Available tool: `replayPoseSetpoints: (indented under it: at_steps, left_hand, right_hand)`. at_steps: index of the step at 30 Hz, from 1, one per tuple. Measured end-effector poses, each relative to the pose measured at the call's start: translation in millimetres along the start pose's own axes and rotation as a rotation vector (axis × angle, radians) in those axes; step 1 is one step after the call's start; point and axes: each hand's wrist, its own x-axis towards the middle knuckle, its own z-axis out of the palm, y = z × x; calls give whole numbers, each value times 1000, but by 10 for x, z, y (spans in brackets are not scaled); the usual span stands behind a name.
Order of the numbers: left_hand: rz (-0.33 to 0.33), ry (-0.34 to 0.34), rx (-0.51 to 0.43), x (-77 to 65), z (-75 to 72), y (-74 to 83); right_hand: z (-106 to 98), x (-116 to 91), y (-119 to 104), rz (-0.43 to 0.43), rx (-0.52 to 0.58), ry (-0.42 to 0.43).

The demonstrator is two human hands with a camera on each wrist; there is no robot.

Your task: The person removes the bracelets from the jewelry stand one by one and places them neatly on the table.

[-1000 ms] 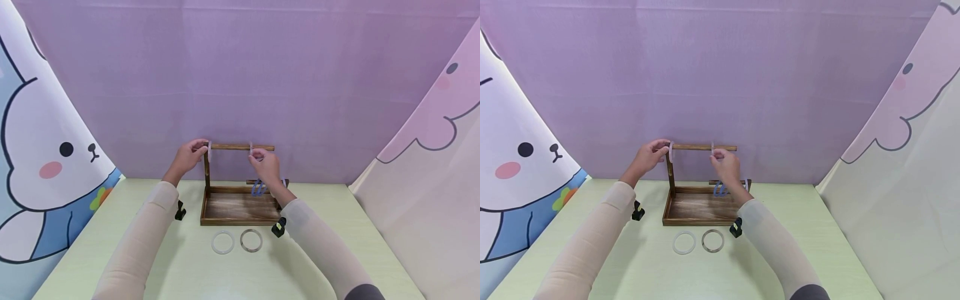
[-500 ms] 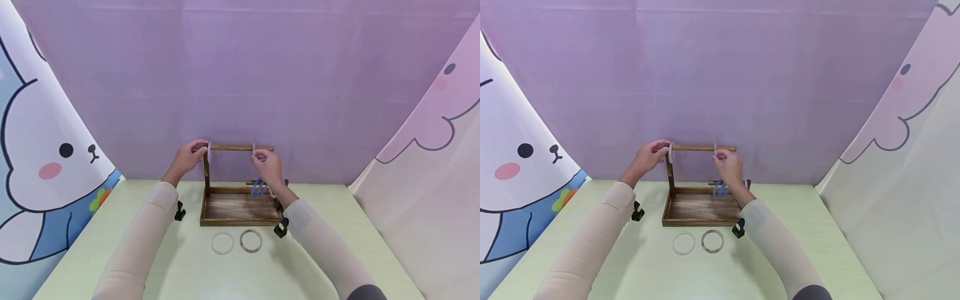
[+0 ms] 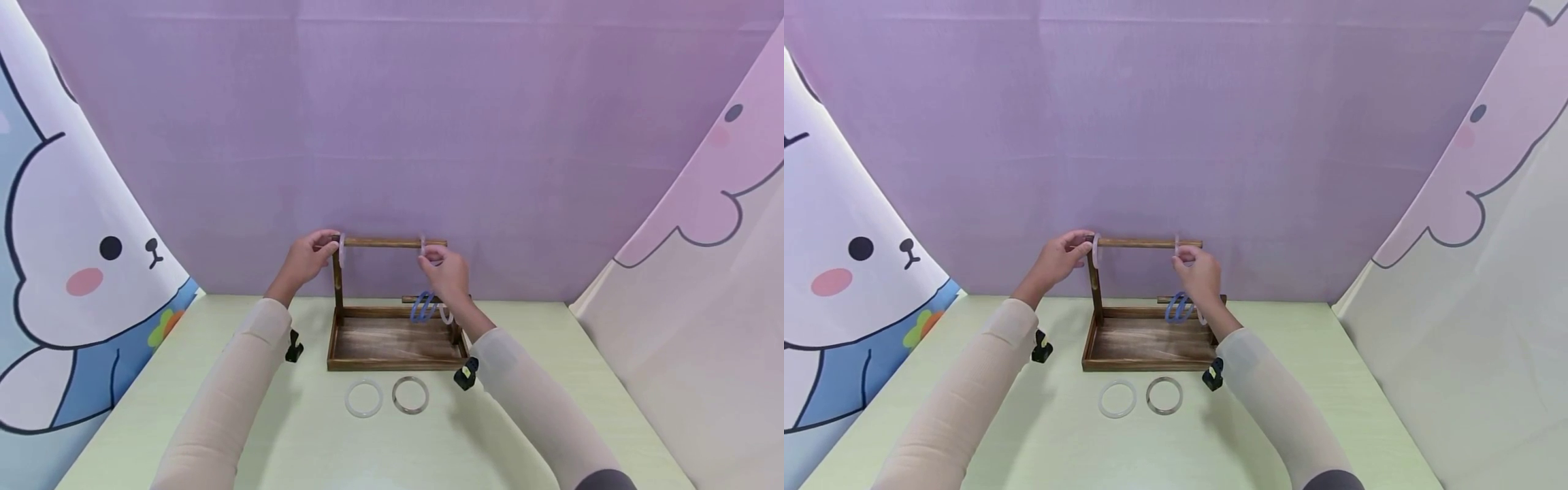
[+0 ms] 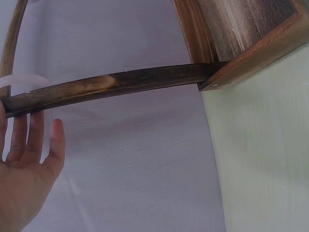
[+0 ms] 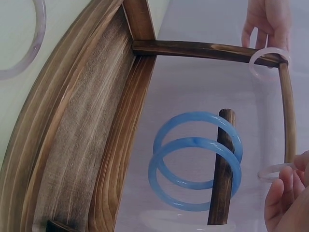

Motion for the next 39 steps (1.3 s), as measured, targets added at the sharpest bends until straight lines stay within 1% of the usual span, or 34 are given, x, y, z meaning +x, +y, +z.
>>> replayPoseSetpoints:
  at_steps: [13, 19, 26, 31, 39]
  left_hand:
    - [7, 9, 9, 1, 8, -15]
    - [11, 6, 7, 16, 26, -11]
    - [15, -6, 18, 18, 35, 24]
    - [16, -11, 5, 19, 42, 34]
    - [3, -5, -11, -28, 34, -33]
  right_hand:
    - [-48, 28, 25, -18, 21, 17]
    - [-93, 49, 73, -10, 5, 29]
    - [-168, 44, 98, 18, -4, 27]
    - [-210, 31, 141, 26, -6, 35]
    - [-225, -21, 196, 16, -4, 49]
